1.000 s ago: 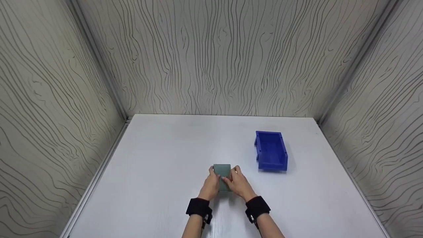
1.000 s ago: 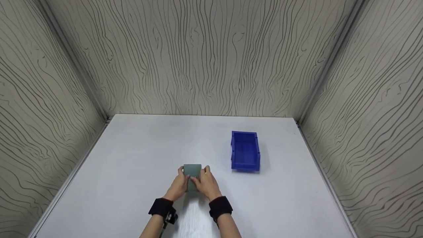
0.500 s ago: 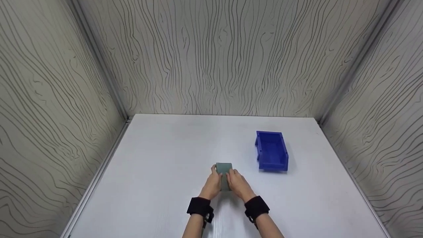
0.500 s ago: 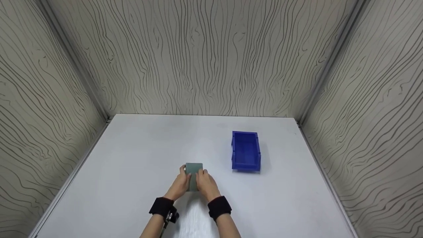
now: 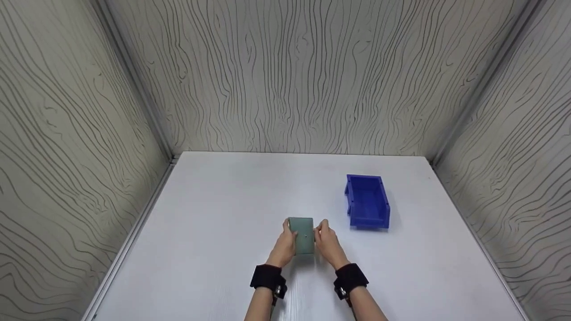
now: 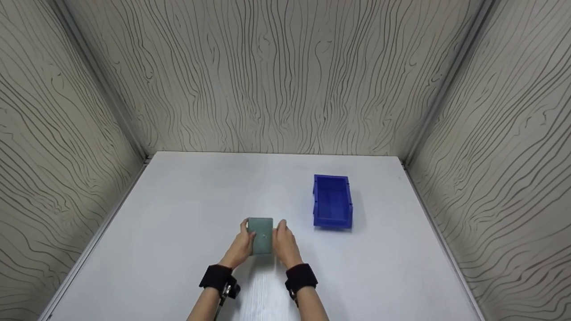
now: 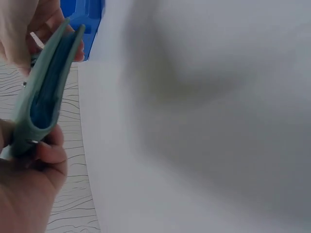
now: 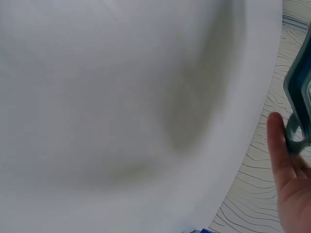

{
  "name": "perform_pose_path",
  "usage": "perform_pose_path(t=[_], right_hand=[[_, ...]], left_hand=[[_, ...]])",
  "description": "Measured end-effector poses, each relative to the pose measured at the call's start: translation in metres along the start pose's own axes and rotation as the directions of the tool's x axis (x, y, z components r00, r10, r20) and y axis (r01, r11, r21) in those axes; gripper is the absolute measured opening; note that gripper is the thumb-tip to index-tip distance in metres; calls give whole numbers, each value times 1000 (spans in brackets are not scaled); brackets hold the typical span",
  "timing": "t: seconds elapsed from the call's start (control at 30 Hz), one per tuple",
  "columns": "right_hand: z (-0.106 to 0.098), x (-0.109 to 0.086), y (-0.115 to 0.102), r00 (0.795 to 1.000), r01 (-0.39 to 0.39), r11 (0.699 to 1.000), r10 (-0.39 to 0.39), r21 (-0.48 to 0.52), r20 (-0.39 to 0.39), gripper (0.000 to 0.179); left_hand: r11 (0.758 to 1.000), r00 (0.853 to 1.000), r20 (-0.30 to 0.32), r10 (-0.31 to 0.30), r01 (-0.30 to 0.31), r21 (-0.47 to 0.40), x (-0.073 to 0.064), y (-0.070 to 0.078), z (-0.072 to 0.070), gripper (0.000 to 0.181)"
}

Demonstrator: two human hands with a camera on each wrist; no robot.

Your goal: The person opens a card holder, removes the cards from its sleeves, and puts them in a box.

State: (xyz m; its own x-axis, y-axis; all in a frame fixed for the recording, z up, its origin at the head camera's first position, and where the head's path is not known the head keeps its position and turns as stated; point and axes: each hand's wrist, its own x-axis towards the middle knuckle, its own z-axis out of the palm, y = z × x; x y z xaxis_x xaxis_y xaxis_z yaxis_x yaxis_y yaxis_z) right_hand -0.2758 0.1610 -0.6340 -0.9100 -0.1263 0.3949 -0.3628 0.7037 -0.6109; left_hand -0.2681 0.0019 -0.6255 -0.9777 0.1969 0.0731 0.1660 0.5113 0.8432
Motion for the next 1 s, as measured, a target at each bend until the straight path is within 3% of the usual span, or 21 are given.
perform_pose_path(t=[0.1, 0.27, 0.37, 0.57, 0.83, 1.0], right_hand=[[-4, 1, 3, 998, -61, 991, 57, 115, 35, 12], [-7, -1, 6, 981, -141, 954, 99, 265, 168, 25], [-7, -2, 6, 973, -164, 940, 105, 299, 204, 27], [-7, -2, 4, 978, -137, 950, 84, 280, 193, 25], [-7, -3, 0, 981, -126, 956, 81, 265, 176, 27], [-7, -3, 0, 986, -113, 966, 81, 233, 144, 35]], left_hand=[[1000, 1000, -13, -1, 1, -13, 1, 0, -1, 51], [999, 999, -25, 29, -29, 22, 0, 0, -2, 52], [999, 999, -22, 28, -27, 34, -1, 1, -2, 52], [997, 999, -33, 24, -21, 72, -3, 4, -1, 60], [988, 998, -58, 30, -21, 151, -5, 11, 1, 115], [981, 997, -71, 36, -21, 193, -6, 13, 1, 114]])
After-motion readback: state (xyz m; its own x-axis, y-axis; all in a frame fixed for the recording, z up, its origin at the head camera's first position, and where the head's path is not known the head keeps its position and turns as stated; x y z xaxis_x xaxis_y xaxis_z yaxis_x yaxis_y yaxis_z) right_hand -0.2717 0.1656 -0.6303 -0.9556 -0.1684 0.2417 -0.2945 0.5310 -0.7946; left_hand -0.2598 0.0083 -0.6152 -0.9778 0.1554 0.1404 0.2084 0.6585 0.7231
